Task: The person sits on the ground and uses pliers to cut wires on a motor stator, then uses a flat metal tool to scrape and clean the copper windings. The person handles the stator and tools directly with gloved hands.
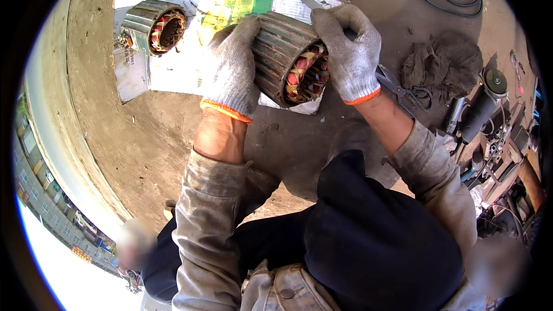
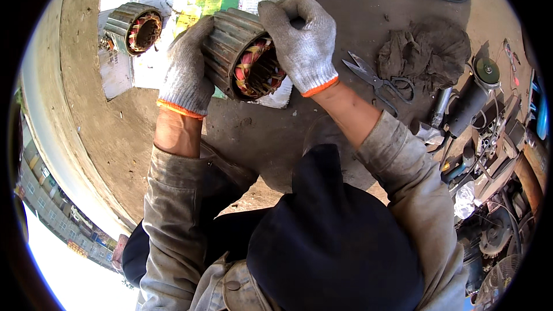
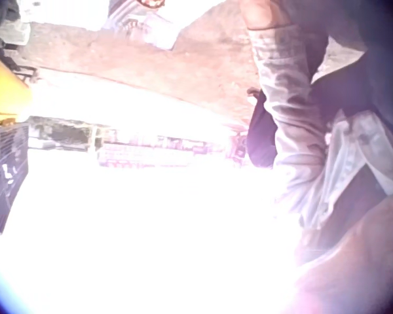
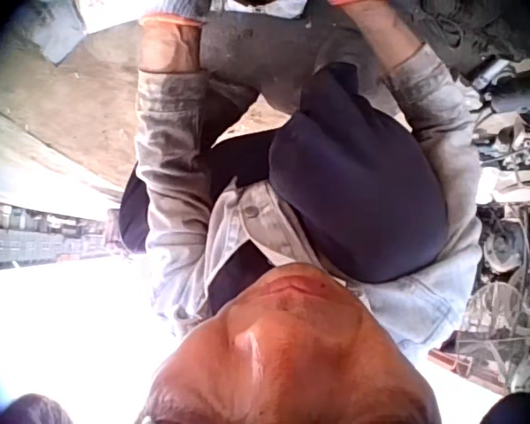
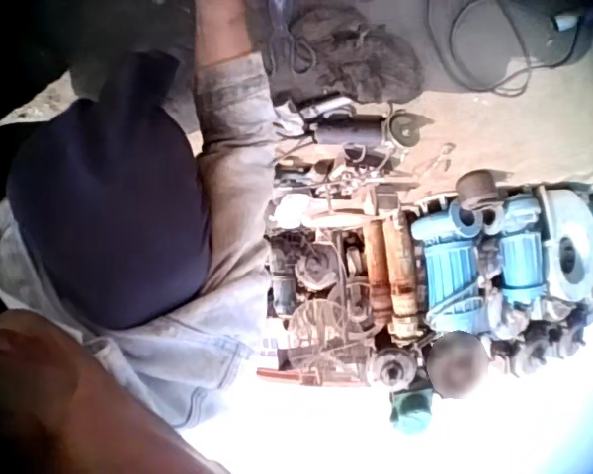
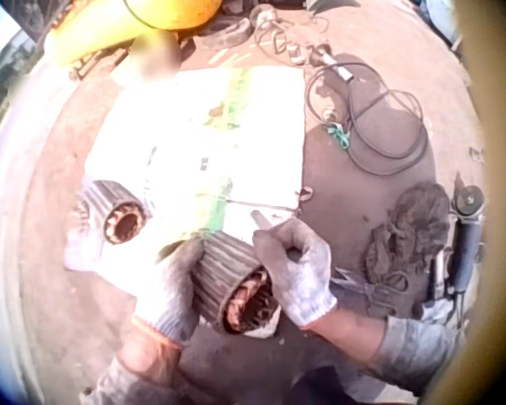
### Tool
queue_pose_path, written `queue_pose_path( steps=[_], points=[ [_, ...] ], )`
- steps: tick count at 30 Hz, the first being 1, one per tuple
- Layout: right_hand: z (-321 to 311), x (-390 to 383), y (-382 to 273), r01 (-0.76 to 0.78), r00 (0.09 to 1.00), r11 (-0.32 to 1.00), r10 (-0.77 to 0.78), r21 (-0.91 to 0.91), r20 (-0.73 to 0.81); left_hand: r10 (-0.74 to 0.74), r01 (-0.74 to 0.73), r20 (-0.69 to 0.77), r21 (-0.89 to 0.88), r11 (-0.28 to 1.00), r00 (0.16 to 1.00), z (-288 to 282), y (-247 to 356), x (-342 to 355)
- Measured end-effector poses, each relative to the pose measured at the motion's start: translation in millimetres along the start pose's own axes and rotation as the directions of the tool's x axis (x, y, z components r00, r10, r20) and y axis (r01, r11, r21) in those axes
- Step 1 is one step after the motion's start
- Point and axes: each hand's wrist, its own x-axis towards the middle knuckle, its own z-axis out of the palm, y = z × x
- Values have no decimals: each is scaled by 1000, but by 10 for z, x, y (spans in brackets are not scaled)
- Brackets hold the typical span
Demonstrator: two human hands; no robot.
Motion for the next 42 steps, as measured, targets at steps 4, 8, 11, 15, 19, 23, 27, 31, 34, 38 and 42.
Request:
queue_pose_path(
  steps=[4, 8, 11, 15, 19, 23, 27, 31, 34, 38, 42],
  points=[
    [247, -26, 154, 125, 991, 992, -124, -8, 55, 222, -180, -86, 342, 922, 971, -14, -43, 138],
    [315, -50, 229, 146, 989, 988, -144, -46, 32, 429, -350, -66, 472, 809, 901, -34, -217, 159],
    [366, -56, 104, 103, 995, 992, -102, -72, 5, 638, -580, 80, 514, 632, 766, -139, -411, 75],
    [336, -68, 162, 79, 997, 997, -79, -1, -1, 722, -722, 507, 691, -14, 471, -218, -630, -306],
    [302, -33, 192, 59, 997, 998, -60, 23, 48, 624, -664, 646, 702, -258, 440, -201, -479, -234],
    [25, 182, -171, 30, 995, 976, -50, 215, 88, 588, -779, 638, 627, -22, 497, -320, -78, 126],
    [-622, 305, -352, 329, 919, 920, -363, 213, 152, 433, -743, 604, 551, 380, 669, -486, 255, 496],
    [-948, 99, -831, 155, 858, 903, -324, 401, 398, 417, -823, 717, 417, 386, 559, -671, 312, 655],
    [-946, 9, -911, 274, 757, 916, -393, 292, 521, 541, -882, 711, 451, 139, 449, -564, 236, 686],
    [-749, -96, -787, 344, 756, 919, -392, 192, 524, 642, -907, 760, 335, -256, 99, -432, 232, 701],
    [-500, -68, -758, 418, 713, 903, -393, 98, 581, 657, -895, 745, 364, -258, 114, -473, 159, 565]
  ],
)
